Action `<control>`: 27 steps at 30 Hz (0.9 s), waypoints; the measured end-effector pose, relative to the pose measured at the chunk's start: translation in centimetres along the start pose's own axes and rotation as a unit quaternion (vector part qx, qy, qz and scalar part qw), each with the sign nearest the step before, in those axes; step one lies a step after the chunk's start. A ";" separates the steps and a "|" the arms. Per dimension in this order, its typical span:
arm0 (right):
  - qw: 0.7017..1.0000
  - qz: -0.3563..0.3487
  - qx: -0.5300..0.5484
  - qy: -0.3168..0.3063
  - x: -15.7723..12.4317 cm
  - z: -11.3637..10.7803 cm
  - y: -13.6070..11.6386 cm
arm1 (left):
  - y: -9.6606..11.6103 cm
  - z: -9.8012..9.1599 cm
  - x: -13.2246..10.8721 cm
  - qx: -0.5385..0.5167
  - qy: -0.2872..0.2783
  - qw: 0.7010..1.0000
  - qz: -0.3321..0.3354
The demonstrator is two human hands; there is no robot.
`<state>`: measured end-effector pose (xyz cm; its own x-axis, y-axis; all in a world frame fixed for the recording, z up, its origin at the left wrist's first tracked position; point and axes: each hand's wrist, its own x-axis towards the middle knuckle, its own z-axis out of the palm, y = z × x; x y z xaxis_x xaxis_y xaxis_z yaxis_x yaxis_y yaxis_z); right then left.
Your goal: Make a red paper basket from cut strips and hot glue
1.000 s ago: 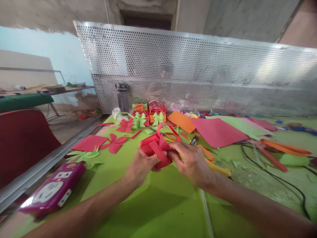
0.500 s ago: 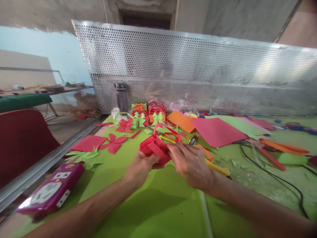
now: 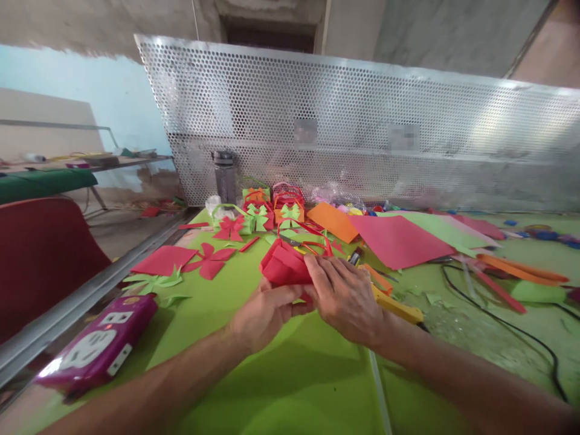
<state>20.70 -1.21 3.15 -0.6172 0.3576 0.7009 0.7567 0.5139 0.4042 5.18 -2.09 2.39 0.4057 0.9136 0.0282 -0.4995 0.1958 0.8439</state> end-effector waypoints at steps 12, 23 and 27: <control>0.999 -0.026 0.031 0.005 -0.2 -0.1 1.0 | 1.0 -0.7 0.1 0.199 0.033 0.979 0.015; 0.997 -0.059 0.012 0.039 0.2 -0.5 1.6 | 2.4 -0.9 0.2 0.107 0.038 0.989 -0.095; 0.994 -0.091 0.009 0.056 0.2 -0.3 1.4 | 2.6 -0.8 0.3 0.125 0.079 0.983 -0.110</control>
<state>21.72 -0.69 4.02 -0.7145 0.1701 0.6786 0.6305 0.5769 0.5192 3.42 -1.04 4.19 0.3496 0.9064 -0.2370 -0.2010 0.3196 0.9260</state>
